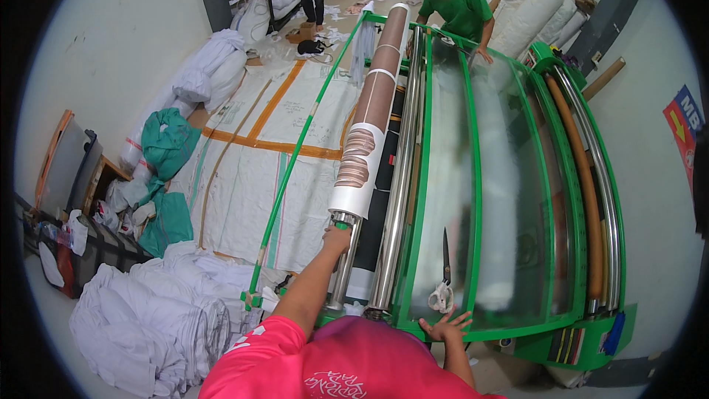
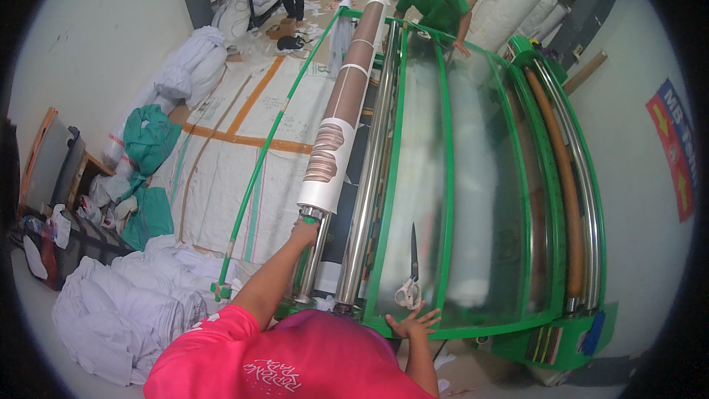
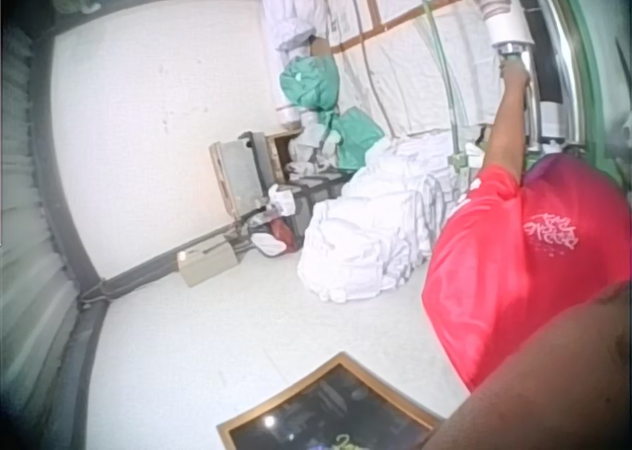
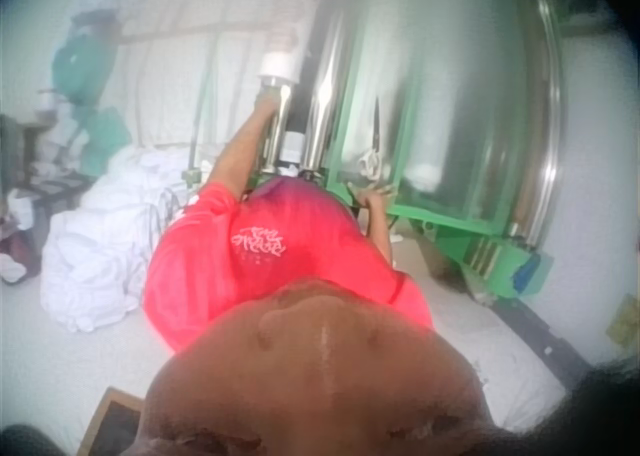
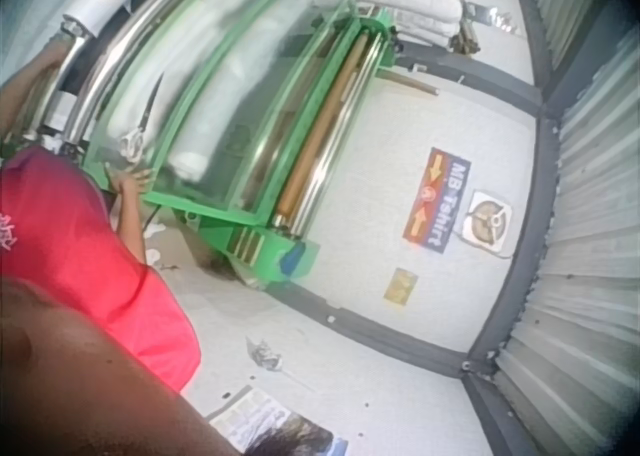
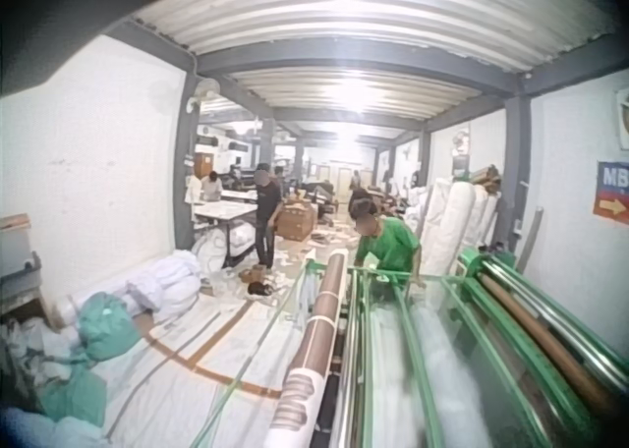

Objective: The person operates a green fabric cutting machine, guiding a large roll of patterned fabric through rollers and using shears to cut the material into sections. The person then picks up a white cloth and wipes the machine surface.

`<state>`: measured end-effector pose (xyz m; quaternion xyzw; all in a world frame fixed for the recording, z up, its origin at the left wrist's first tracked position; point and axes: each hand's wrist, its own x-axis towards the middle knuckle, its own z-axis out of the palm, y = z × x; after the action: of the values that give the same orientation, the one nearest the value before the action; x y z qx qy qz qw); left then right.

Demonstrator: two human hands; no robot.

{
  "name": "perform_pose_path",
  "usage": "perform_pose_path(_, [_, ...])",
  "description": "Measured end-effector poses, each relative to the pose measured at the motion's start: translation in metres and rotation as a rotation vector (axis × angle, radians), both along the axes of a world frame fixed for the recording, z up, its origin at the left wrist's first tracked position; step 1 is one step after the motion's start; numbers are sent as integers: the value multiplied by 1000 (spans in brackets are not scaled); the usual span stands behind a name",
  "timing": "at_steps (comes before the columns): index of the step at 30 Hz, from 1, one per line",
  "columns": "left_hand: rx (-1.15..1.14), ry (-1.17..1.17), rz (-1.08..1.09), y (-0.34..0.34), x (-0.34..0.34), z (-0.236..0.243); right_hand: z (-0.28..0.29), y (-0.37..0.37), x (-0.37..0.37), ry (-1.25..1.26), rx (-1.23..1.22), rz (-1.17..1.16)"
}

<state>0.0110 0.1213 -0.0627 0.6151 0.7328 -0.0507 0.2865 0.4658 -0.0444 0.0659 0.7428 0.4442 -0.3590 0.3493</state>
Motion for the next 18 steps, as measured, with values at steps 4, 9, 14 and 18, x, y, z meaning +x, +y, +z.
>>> perform_pose_path(4, [-66,58,6,6,9,5,-3,-2,3,-7,1,-12])
perform_pose_path(9, [-99,74,15,6,3,1,3,2,-2,6,-11,-7])
perform_pose_path(14, [-116,83,-17,7,3,4,3,2,-1,1,-15,-1])
perform_pose_path(18, [-82,71,0,5,5,5,-2,0,2,0,-10,0])
